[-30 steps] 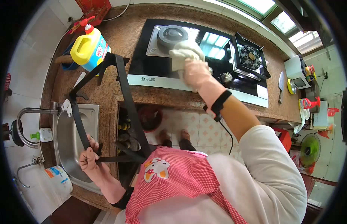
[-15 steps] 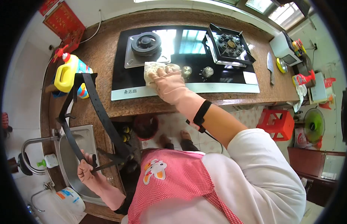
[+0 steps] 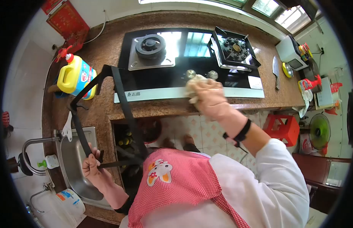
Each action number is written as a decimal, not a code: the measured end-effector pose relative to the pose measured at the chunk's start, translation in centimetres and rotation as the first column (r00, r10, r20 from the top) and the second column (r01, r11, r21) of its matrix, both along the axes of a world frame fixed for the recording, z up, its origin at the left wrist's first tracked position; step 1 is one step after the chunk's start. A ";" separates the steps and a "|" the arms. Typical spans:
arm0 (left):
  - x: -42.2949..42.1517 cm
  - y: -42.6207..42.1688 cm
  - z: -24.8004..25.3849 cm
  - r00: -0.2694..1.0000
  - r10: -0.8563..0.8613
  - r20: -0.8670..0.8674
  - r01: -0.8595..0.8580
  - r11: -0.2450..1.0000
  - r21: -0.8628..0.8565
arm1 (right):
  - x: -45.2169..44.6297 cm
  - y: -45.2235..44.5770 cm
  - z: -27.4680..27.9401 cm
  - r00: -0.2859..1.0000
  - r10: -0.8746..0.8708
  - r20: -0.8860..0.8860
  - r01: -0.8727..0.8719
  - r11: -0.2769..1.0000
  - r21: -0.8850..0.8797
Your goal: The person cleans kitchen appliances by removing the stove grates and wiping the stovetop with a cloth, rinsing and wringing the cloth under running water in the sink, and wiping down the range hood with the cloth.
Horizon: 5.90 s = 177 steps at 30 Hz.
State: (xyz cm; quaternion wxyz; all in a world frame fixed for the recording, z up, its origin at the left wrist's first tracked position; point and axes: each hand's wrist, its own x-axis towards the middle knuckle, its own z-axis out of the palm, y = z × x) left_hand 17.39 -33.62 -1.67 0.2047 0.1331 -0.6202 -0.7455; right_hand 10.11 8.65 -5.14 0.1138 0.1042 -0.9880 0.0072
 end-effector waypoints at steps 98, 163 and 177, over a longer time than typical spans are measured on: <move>0.1 -1.6 -1.8 0.995 0.087 0.059 -0.089 0.995 0.045 | -15.9 -8.7 7.5 0.494 0.310 0.812 -0.543 0.839 0.010; -5.6 -1.5 -1.4 0.995 -0.072 -0.063 0.075 0.996 0.043 | -6.2 -13.7 -3.1 0.898 0.417 0.141 -0.400 0.907 -0.131; -22.1 11.2 -4.1 0.975 -0.187 0.116 0.210 0.948 -0.238 | 9.0 12.4 -1.4 0.960 -0.228 0.165 0.259 0.944 -0.202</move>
